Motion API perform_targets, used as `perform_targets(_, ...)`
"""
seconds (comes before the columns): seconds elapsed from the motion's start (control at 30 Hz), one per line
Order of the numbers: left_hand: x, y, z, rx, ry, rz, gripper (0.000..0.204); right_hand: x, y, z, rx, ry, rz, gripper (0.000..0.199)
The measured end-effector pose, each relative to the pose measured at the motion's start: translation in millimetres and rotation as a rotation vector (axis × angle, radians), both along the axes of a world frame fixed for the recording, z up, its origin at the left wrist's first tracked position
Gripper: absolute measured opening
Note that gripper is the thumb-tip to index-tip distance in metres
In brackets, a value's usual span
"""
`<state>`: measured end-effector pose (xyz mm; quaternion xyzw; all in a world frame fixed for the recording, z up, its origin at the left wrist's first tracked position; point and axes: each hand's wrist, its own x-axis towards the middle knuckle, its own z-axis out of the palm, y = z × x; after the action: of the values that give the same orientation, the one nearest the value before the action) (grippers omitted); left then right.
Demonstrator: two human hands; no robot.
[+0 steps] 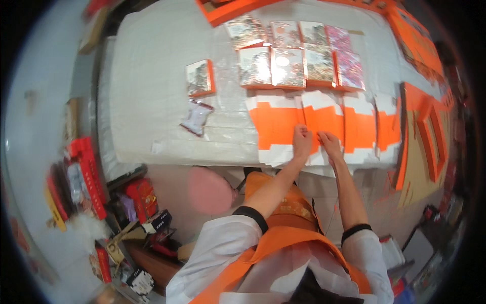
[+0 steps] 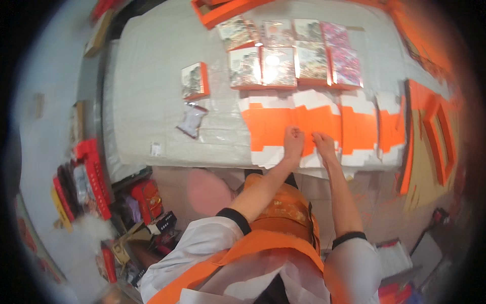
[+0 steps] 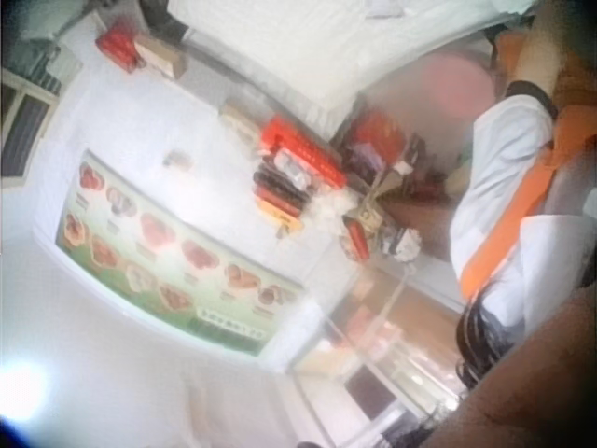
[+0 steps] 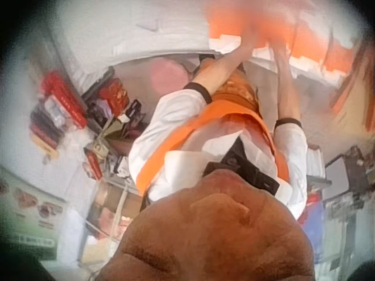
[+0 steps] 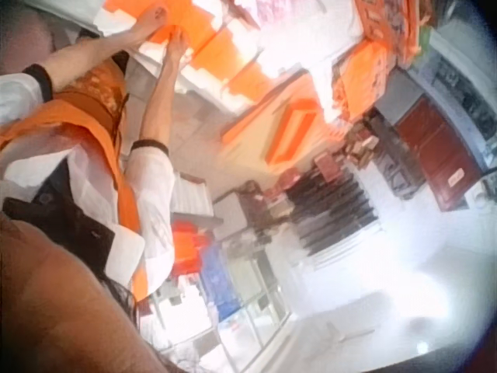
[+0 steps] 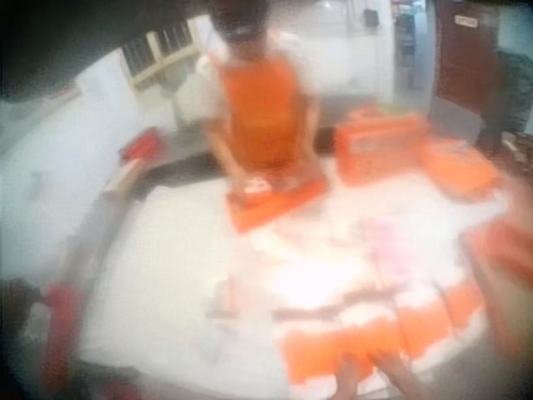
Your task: The person assembles orange cardboard boxes by folding flaps and inserting small packaged items. They repeatedly pick up a flat orange box, fold it into shape, place a small item inside, and set the completed box aside on the table.
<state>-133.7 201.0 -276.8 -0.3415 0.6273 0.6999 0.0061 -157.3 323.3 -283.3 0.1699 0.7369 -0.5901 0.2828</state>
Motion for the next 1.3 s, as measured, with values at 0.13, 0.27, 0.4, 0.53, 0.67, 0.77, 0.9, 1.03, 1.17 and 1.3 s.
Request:
perform_targets(0.13, -5, 0, 11, 0.074, 0.064, -0.029, 0.031, 7, -1, 21, -0.049, 0.003, -0.064, 0.025)
perform_targets(0.27, -13, -13, 45, -0.001, 0.029, -0.13, 0.025, 12, -12, 61, -0.115, -0.002, -0.085, 0.026)
perform_targets(0.4, -14, -30, 91, 0.346, 0.056, 0.023, 0.02, 35, -20, 111, -0.251, -0.007, -0.198, 0.03)
perform_targets(0.53, 2, -44, 137, 0.634, 0.308, 0.214, 0.023, 69, -32, 156, -0.549, -0.096, -0.492, 0.032)
perform_targets(0.67, 27, -69, 173, 0.565, 0.276, -0.047, 0.023, 70, -53, 187, -0.869, -0.006, -0.654, 0.03)
perform_targets(0.77, 33, -87, 188, 0.604, 0.286, -0.107, 0.022, 74, -75, 211, -1.086, 0.029, -0.552, 0.037)
perform_targets(0.9, 40, -100, 195, 0.529, 0.319, -0.054, 0.022, 92, -121, 227, -0.649, 0.237, -0.298, 0.041)
perform_targets(1.03, 57, -114, 198, 0.156, 0.439, -0.211, 0.031, 96, -141, 225, -0.446, 0.316, -0.04, 0.036)
perform_targets(1.17, 67, -146, 208, 0.221, 0.262, -0.243, 0.04, 102, -133, 234, -0.59, -0.081, 0.05, 0.026)
perform_targets(1.3, 72, -184, 237, 0.088, 0.279, -0.27, 0.039, 116, -116, 283, -0.499, -0.022, 0.447, 0.023)
